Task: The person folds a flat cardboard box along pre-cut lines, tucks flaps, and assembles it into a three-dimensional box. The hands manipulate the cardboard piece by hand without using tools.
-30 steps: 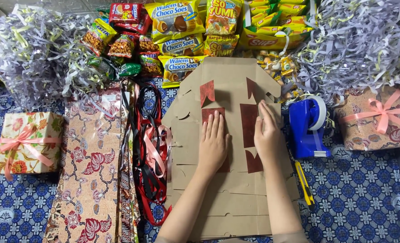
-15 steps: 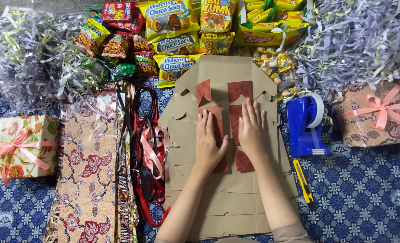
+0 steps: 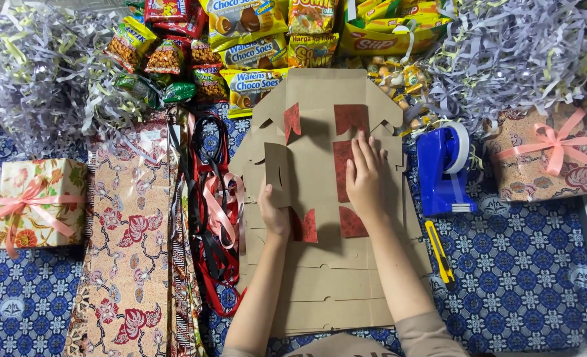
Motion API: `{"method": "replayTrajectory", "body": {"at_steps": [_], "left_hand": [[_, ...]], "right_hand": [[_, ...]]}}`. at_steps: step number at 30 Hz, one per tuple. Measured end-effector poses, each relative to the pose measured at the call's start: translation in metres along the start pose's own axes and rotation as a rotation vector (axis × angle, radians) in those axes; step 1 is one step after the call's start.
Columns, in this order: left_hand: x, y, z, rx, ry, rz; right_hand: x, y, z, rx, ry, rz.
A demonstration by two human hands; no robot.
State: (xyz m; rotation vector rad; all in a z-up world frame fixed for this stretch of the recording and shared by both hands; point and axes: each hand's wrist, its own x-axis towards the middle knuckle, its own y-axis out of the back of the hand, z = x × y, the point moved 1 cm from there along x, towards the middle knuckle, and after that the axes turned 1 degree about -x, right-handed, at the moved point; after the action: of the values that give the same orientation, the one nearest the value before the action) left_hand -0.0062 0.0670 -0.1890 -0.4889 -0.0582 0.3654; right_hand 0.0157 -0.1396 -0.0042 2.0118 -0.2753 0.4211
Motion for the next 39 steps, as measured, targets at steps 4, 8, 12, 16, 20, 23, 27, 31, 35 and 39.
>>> {"method": "replayTrajectory", "body": {"at_steps": [4, 8, 12, 16, 20, 23, 27, 31, 35, 39], "left_hand": [[-0.012, -0.050, 0.068, 0.068, -0.023, -0.018], [-0.024, -0.099, 0.139, 0.135, -0.065, -0.012], [-0.023, -0.096, 0.132, 0.128, -0.053, -0.032], [-0.023, -0.101, 0.137, 0.093, -0.050, -0.028], [-0.023, -0.097, 0.132, 0.128, -0.049, -0.036], [-0.021, -0.089, 0.123, 0.193, -0.051, -0.047], [-0.004, -0.047, 0.067, 0.008, 0.100, -0.051], [-0.023, -0.091, 0.124, 0.199, -0.022, -0.043], [-0.025, -0.098, 0.134, 0.192, -0.065, -0.065], [-0.024, -0.094, 0.129, 0.209, -0.075, -0.077]], "right_hand": [[-0.003, 0.029, -0.013, 0.143, 0.061, 0.168], [-0.015, 0.066, -0.041, 0.247, 0.186, 0.151], [-0.048, 0.094, -0.073, 0.471, 0.119, -0.094], [-0.065, 0.098, -0.094, 0.394, 0.048, -0.544], [-0.063, 0.095, -0.108, 0.597, -0.102, -0.546], [-0.061, 0.085, -0.106, 0.694, -0.211, -0.605], [-0.054, 0.076, -0.108, 0.329, -0.142, -0.793], [-0.059, 0.064, -0.107, 0.262, 0.156, -0.538], [-0.063, 0.050, -0.105, 0.283, 0.145, -0.286], [-0.056, 0.050, -0.109, 0.241, 0.153, -0.211]]}}
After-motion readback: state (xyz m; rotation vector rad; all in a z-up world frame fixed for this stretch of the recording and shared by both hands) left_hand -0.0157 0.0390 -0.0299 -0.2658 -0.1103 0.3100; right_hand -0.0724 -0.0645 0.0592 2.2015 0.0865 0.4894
